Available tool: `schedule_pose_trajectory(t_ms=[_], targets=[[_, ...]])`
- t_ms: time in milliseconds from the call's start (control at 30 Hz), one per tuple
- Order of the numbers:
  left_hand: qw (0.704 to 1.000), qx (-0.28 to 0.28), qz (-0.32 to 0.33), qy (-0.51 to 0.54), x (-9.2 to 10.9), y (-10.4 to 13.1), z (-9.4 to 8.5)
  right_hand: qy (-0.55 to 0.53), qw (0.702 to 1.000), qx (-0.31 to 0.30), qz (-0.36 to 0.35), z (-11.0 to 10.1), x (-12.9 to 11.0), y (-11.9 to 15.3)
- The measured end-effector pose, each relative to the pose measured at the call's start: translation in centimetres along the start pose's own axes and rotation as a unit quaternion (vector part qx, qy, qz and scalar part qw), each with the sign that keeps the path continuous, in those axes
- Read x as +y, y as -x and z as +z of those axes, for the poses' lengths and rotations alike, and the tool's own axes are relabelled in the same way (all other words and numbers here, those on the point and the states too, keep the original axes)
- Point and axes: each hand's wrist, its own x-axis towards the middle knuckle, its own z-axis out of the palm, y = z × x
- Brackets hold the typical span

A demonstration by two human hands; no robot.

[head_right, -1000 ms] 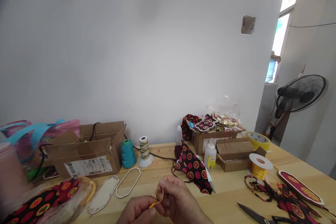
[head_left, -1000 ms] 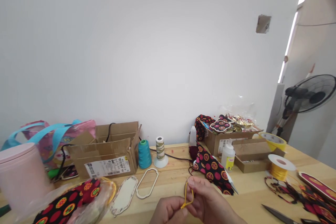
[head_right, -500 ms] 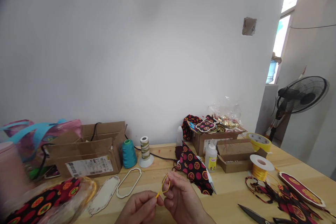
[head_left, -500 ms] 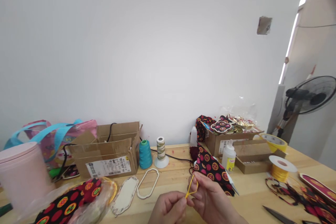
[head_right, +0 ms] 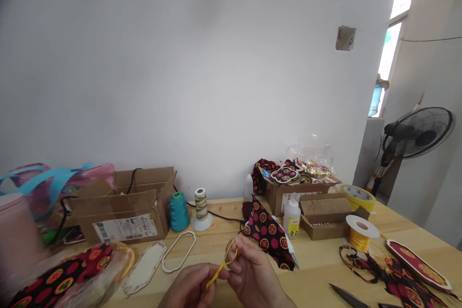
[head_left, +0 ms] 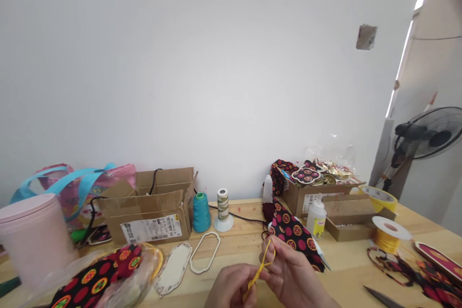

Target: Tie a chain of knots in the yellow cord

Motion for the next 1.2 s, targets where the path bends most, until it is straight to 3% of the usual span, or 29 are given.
schedule_pose_trajectory(t_ms=[133,367,600,867,1067,1200], targets=[[0.999,-0.024,0.032,0.017,-0.4,-0.1,-0.4,-0.015,1.0,-0.017,-0.007,-0.2,-0.1,-0.1],[0.998,-0.03,0.008,-0.056,-0.2,-0.6,-0.6,-0.017,1.0,-0.022,-0.002,-0.1,-0.6,0.1],[0.997,-0.061,-0.009,-0.048,-0.3,-0.9,-0.8,-0.038,0.999,-0.01,-0.012,-0.1,-0.9,0.0],[0.995,0.002,-0.044,-0.089,-0.1,-1.1,-0.7,-0.017,1.0,-0.011,0.003,0.2,-0.4,0.1],[0.996,-0.07,-0.045,0.014,0.0,-0.5,-0.6,-0.032,0.999,-0.002,-0.005,-0.1,-0.7,0.0],[0.995,-0.061,-0.049,0.056,-0.2,-0.4,-0.8,-0.049,0.999,0.0,-0.012,-0.2,-0.9,-0.1]])
